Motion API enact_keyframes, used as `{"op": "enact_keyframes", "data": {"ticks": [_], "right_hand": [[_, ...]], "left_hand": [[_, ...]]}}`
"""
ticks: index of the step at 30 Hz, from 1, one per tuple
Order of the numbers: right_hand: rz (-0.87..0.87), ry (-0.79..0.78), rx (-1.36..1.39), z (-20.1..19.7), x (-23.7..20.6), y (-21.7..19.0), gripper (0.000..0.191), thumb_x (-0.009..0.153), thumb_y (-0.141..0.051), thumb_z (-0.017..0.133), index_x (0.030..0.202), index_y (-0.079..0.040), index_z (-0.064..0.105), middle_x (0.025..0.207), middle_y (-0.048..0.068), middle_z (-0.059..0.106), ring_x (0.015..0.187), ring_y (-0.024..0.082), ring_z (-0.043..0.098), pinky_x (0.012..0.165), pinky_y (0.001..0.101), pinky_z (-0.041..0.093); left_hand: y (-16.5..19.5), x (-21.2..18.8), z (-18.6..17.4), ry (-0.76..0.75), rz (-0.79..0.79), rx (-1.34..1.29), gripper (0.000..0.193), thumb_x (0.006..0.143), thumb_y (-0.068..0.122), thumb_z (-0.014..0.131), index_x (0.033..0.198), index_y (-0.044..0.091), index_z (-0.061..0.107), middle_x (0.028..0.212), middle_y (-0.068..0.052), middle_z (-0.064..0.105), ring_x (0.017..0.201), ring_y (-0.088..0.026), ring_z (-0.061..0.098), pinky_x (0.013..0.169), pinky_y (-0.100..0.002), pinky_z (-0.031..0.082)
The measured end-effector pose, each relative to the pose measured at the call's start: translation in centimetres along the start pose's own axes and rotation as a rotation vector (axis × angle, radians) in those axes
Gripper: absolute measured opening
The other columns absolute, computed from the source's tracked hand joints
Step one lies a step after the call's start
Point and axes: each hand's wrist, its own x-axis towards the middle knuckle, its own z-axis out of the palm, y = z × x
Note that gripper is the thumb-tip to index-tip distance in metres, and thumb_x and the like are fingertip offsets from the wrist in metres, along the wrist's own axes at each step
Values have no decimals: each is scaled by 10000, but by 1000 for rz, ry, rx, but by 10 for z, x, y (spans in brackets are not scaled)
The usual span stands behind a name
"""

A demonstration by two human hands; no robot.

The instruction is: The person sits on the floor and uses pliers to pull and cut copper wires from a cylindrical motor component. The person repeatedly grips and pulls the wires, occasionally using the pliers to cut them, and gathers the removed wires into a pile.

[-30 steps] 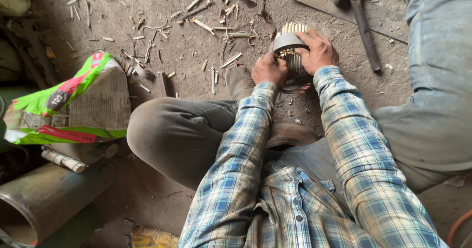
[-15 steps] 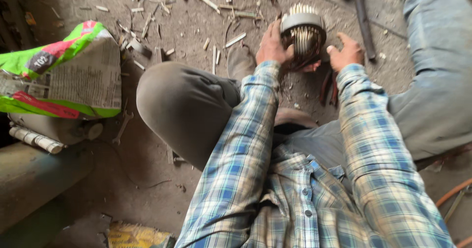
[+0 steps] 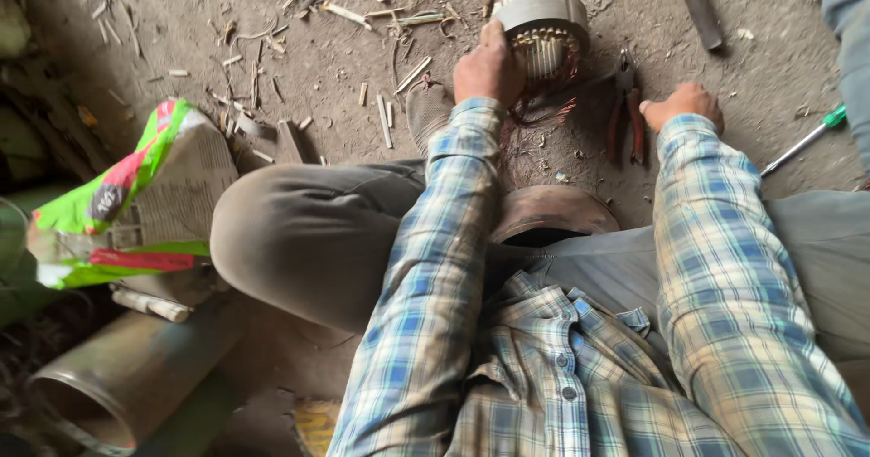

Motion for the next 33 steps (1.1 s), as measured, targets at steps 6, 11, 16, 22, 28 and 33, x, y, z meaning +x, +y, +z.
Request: {"op": "enact_keyframes", "data": {"ticks": [6,11,16,22,28,33], "right_hand": [[62,-130,-181,23,14,-10,958,753,-579,875,1451,-30,513,1430,217,564,1304,395,543,1087,523,422],[102,-164,-139,31,16,-10,1120,783,-535,844,1599,-18,275,1363,262,639,1258,408,624,1096,518,458],[37,-127,-110,40,10,-8,1195,793,-621,807,1602,-30,157,1363,260,578,1229,423,579,1067,558,397],[-62,-83,-332,51,-10,-24,1206,744,-545,832,1629,-49,181,1353,231,628,1210,384,634,1034,486,481],[-31,-18,-268,40,4,-26,898,803,-413,795,1508,-2,422,1241,211,683,1102,344,682,942,458,532],[-78,-248,983,6,7,-10,412,849,-29,635,1245,69,585,991,119,616,829,275,646,673,491,560]], "left_hand": [[7,-1,-10,-68,-40,41,480,1030,263,539,1410,-20,460,1001,-102,740,457,-126,594,388,-307,476],[-2,-9,-20,-12,-66,-57,546,916,326,625,1409,108,538,1202,-91,755,507,-137,627,439,-287,530],[-41,-5,6,148,-60,-744,475,996,159,659,1461,215,582,1461,-141,635,1113,-211,732,878,-356,662],[-36,-7,21,-72,-344,-1116,458,993,173,610,1437,283,600,1439,-151,631,1150,-264,724,914,-420,630],[-24,-7,7,-29,-304,-775,530,1001,220,598,1512,243,457,1325,-173,685,1175,-358,677,1051,-491,512],[-29,-13,24,133,-171,-786,506,1039,189,599,1523,230,457,1427,-184,654,1294,-359,660,1110,-449,529]]}}
